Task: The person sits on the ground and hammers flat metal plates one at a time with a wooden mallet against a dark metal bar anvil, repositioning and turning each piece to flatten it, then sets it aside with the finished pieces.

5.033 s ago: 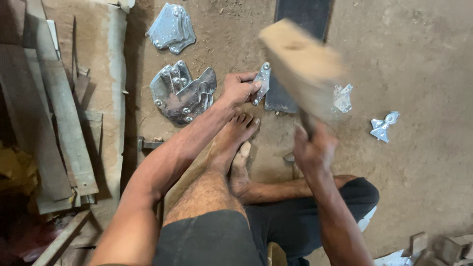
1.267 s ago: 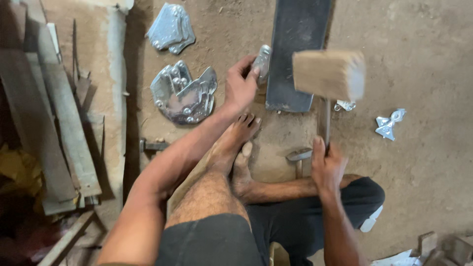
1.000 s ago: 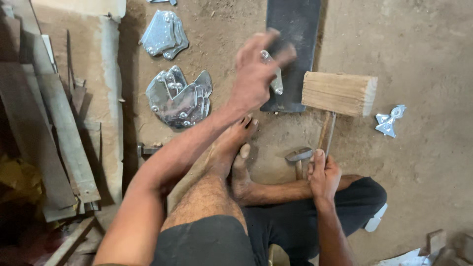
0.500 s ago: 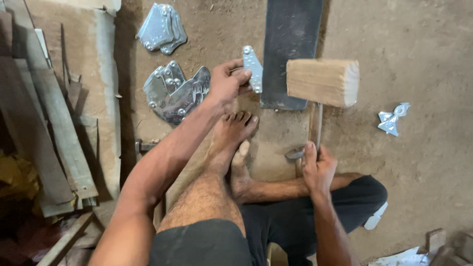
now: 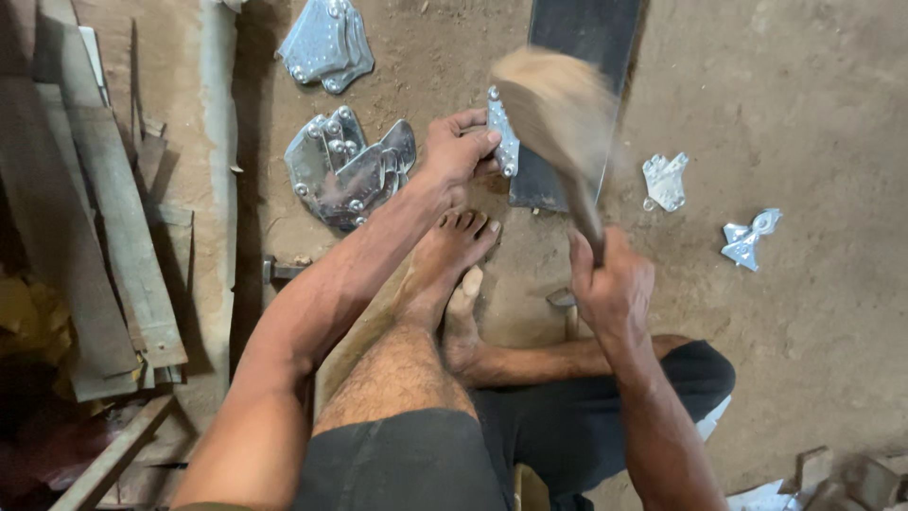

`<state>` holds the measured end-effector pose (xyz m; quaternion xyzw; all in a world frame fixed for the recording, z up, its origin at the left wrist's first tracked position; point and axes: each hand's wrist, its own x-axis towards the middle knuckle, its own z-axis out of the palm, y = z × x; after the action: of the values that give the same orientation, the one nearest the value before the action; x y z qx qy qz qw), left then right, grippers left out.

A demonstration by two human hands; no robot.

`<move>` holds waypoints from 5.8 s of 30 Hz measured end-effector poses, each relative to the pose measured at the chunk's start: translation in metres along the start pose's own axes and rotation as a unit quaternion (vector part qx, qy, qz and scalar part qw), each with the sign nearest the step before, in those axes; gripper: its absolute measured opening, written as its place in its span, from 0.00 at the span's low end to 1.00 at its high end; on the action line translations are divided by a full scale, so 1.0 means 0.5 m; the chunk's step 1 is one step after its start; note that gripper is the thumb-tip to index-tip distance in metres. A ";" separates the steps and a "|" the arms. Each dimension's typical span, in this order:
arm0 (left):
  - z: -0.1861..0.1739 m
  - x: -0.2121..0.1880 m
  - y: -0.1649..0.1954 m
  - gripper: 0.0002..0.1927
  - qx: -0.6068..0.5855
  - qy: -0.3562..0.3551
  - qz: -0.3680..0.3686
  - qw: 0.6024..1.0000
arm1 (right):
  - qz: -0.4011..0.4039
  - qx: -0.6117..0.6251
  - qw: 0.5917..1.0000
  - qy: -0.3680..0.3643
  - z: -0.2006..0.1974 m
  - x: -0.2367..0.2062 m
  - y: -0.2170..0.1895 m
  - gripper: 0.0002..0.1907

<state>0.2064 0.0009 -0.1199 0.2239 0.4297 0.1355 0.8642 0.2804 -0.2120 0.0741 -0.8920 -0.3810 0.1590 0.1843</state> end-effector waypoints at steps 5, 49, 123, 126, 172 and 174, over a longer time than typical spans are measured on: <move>0.005 0.002 0.005 0.16 0.017 0.006 0.003 1.000 | -0.036 0.013 0.997 0.071 0.004 0.000 0.018 0.16; 0.011 0.003 0.019 0.14 0.015 -0.002 0.020 1.000 | -0.009 0.048 0.996 0.072 0.044 -0.056 0.057 0.18; 0.001 -0.017 0.028 0.18 0.132 -0.054 0.038 0.989 | -0.040 -0.011 0.997 0.062 0.030 0.007 0.011 0.18; 0.002 -0.016 0.025 0.18 0.133 -0.055 0.041 0.989 | 0.020 0.034 0.996 0.074 0.032 0.001 0.011 0.17; 0.041 -0.066 0.034 0.19 0.145 0.045 0.183 0.971 | 0.045 0.056 0.995 0.070 0.080 -0.152 0.106 0.16; 0.034 -0.063 0.048 0.19 0.154 0.026 0.184 0.971 | 0.012 0.012 0.996 0.088 0.057 -0.170 0.141 0.14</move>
<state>0.2002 0.0035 -0.0776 0.4258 0.4188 0.2299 0.7684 0.2560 -0.3142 0.0292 -0.9049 -0.3503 0.0865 0.2259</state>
